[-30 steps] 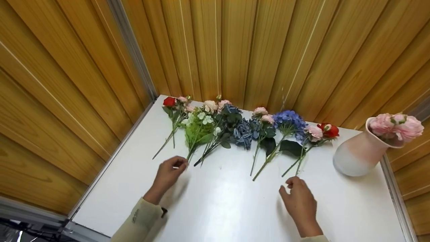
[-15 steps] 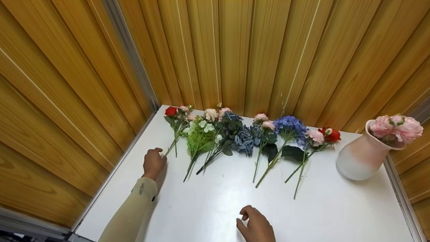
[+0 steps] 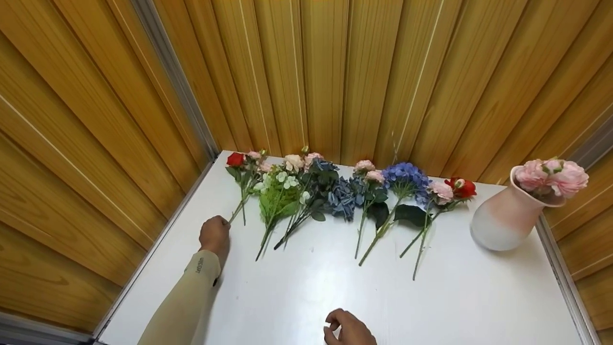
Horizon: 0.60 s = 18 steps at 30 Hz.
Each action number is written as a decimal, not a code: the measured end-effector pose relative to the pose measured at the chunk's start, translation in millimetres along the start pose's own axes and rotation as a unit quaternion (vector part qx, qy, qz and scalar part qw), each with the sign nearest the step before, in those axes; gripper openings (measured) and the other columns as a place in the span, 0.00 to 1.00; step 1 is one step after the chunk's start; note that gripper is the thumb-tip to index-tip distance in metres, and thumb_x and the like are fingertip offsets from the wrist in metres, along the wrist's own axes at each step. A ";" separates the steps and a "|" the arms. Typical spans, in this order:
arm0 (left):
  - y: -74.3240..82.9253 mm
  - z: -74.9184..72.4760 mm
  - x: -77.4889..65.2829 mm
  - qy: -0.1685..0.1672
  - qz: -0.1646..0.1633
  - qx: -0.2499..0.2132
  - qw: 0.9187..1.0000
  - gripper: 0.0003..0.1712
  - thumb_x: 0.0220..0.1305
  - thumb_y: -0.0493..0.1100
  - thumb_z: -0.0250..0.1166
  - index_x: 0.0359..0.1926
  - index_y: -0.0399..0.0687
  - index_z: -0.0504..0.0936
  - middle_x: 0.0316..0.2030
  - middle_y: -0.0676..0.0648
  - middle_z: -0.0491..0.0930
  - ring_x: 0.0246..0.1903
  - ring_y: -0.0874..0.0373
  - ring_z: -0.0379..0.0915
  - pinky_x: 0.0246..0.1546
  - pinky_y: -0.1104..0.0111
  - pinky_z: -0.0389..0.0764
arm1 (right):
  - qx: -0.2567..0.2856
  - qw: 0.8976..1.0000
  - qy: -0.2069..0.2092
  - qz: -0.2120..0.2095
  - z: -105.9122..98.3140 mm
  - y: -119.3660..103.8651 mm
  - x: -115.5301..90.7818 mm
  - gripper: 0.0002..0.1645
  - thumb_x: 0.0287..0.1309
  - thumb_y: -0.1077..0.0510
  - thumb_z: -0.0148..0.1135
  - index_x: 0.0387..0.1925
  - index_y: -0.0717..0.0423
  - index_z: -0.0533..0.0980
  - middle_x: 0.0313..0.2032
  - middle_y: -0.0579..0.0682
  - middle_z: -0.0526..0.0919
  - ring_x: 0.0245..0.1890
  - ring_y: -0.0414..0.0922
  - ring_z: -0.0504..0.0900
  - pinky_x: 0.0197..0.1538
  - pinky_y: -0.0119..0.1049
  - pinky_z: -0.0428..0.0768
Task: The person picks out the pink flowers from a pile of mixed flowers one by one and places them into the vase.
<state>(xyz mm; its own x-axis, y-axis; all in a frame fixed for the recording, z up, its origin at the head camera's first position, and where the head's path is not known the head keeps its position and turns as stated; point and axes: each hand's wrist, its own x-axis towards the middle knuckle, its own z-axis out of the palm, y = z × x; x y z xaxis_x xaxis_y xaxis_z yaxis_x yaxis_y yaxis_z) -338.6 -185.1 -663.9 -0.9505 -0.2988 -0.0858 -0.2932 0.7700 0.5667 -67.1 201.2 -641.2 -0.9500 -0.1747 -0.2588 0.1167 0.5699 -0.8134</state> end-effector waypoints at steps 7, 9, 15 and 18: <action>-2.9 -11.7 -6.6 -0.051 -0.018 -0.024 0.998 0.12 0.81 0.32 0.57 0.47 0.29 0.87 0.44 0.32 0.91 0.46 0.40 0.91 0.51 0.47 0.92 | -0.031 1.000 -0.006 0.004 2.2 -1.1 -7.9 0.10 0.72 0.56 0.73 0.48 0.56 0.84 0.38 0.44 0.86 0.28 0.33 0.77 0.29 0.30 0.75; -2.0 -14.5 -9.0 -0.061 -0.013 -0.030 0.998 0.12 0.79 0.32 0.59 0.47 0.29 0.87 0.44 0.32 0.91 0.45 0.41 0.90 0.51 0.47 0.91 | -0.033 0.999 -0.003 0.007 2.6 0.7 -10.2 0.10 0.72 0.56 0.74 0.48 0.56 0.84 0.38 0.44 0.86 0.28 0.33 0.78 0.29 0.30 0.76; 1.2 -21.2 -12.3 -0.066 0.009 -0.045 0.997 0.08 0.78 0.33 0.67 0.49 0.30 0.87 0.45 0.33 0.91 0.48 0.41 0.90 0.54 0.49 0.91 | -0.010 0.999 -0.035 0.024 0.8 9.7 -11.0 0.14 0.76 0.54 0.71 0.51 0.60 0.83 0.39 0.44 0.86 0.33 0.38 0.84 0.34 0.34 0.81; -4.5 -17.3 -4.5 -0.044 0.032 -0.040 0.998 0.08 0.77 0.35 0.69 0.48 0.31 0.89 0.45 0.34 0.92 0.48 0.38 0.91 0.53 0.47 0.92 | 0.008 0.998 -0.058 0.023 -0.9 14.9 -11.1 0.15 0.78 0.54 0.69 0.52 0.63 0.81 0.40 0.46 0.86 0.37 0.41 0.85 0.37 0.37 0.84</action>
<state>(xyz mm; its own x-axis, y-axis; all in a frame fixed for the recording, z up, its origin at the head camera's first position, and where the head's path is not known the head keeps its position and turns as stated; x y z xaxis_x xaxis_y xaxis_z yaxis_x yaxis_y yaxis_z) -331.2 -196.9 -651.9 -0.9734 -0.1966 -0.1173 -0.2256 0.7376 0.6364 -55.1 212.3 -650.0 -0.9035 -0.2409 -0.3544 0.1655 0.5667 -0.8071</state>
